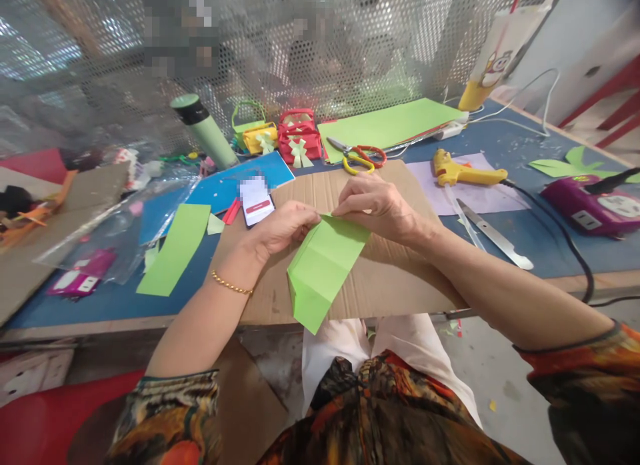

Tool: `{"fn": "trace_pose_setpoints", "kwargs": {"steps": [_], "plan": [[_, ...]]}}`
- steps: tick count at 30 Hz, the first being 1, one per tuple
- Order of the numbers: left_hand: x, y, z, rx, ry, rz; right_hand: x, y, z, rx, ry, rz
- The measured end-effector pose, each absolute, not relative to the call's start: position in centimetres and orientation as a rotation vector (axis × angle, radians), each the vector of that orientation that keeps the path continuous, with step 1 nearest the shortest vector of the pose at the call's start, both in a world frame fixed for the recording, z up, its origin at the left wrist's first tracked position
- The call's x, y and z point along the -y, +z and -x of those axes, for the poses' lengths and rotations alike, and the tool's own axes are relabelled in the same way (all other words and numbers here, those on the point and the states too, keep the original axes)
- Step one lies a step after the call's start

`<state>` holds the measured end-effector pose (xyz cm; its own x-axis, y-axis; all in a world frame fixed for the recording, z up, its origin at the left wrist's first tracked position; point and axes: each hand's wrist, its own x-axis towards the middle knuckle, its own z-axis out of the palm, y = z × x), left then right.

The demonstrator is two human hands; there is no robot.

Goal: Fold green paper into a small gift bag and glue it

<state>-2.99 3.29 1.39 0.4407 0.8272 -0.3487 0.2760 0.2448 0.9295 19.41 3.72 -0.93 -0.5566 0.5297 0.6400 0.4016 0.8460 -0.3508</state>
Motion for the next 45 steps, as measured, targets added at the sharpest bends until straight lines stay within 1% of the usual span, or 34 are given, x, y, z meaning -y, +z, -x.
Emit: {"fn": "trace_pose_setpoints", "kwargs": {"steps": [6, 17, 33, 36, 40, 45], "plan": [[-3.6, 1.1, 3.2, -1.104, 0.512, -1.317, -3.7, -1.1, -19.6, 2.290, 0.153, 0.624], [-3.2, 1.6, 3.0, -1.083, 0.508, -1.309, -3.5, -1.4, -20.1, 2.354, 0.354, 0.605], [-3.2, 1.2, 3.4, -1.071, 0.452, -1.355, -3.6, -1.8, -19.8, 2.421, 0.309, 0.556], [-3.2, 1.2, 3.4, -1.097, 0.463, -1.441, -3.5, -1.8, -19.8, 2.375, 0.428, 0.588], [-3.3, 1.2, 3.4, -1.139, 0.500, -1.528, -3.4, -1.2, -20.0, 2.204, 0.726, 0.798], [-2.9, 1.4, 3.2, -1.126, 0.509, -1.617, -3.3, -0.6, -19.5, 2.161, 0.797, 1.008]]}}
